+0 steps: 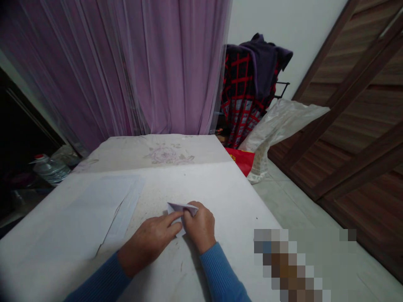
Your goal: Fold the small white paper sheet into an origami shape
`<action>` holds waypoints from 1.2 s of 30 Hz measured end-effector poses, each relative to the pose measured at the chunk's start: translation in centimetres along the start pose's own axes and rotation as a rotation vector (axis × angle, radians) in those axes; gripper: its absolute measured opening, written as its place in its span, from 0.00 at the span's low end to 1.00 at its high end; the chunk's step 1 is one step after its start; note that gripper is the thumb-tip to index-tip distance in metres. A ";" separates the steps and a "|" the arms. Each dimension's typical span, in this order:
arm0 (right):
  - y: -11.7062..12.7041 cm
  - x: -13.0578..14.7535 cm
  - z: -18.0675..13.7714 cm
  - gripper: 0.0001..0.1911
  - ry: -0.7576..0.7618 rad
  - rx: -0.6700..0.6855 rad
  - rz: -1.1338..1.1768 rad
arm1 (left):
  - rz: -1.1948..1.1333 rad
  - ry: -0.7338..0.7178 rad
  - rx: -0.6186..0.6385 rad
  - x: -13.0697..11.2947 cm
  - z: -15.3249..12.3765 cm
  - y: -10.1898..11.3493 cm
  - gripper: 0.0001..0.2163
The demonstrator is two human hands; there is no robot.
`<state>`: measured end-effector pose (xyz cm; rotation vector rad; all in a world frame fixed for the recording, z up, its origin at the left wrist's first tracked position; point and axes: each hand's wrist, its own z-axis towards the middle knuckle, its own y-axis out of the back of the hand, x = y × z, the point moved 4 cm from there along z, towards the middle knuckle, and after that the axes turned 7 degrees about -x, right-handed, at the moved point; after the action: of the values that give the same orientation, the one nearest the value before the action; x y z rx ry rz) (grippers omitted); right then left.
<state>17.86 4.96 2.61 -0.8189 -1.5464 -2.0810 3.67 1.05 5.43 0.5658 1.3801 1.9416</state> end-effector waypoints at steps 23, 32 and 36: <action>0.0 -3.2 1.0 0.18 -0.472 0.321 0.507 | 0.032 0.254 -0.040 1.2 -1.5 -2.6 0.07; 1.6 -2.1 0.4 0.32 -0.142 0.536 0.767 | -0.414 0.462 -0.218 3.1 -0.6 -0.8 0.07; 0.6 -1.8 0.3 0.32 -0.178 0.529 0.869 | -0.678 0.574 -0.181 3.6 -0.6 -0.5 0.06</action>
<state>19.66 5.00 1.86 -1.1928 -1.3625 -0.9543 0.95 3.38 4.60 -0.5383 1.4444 1.6681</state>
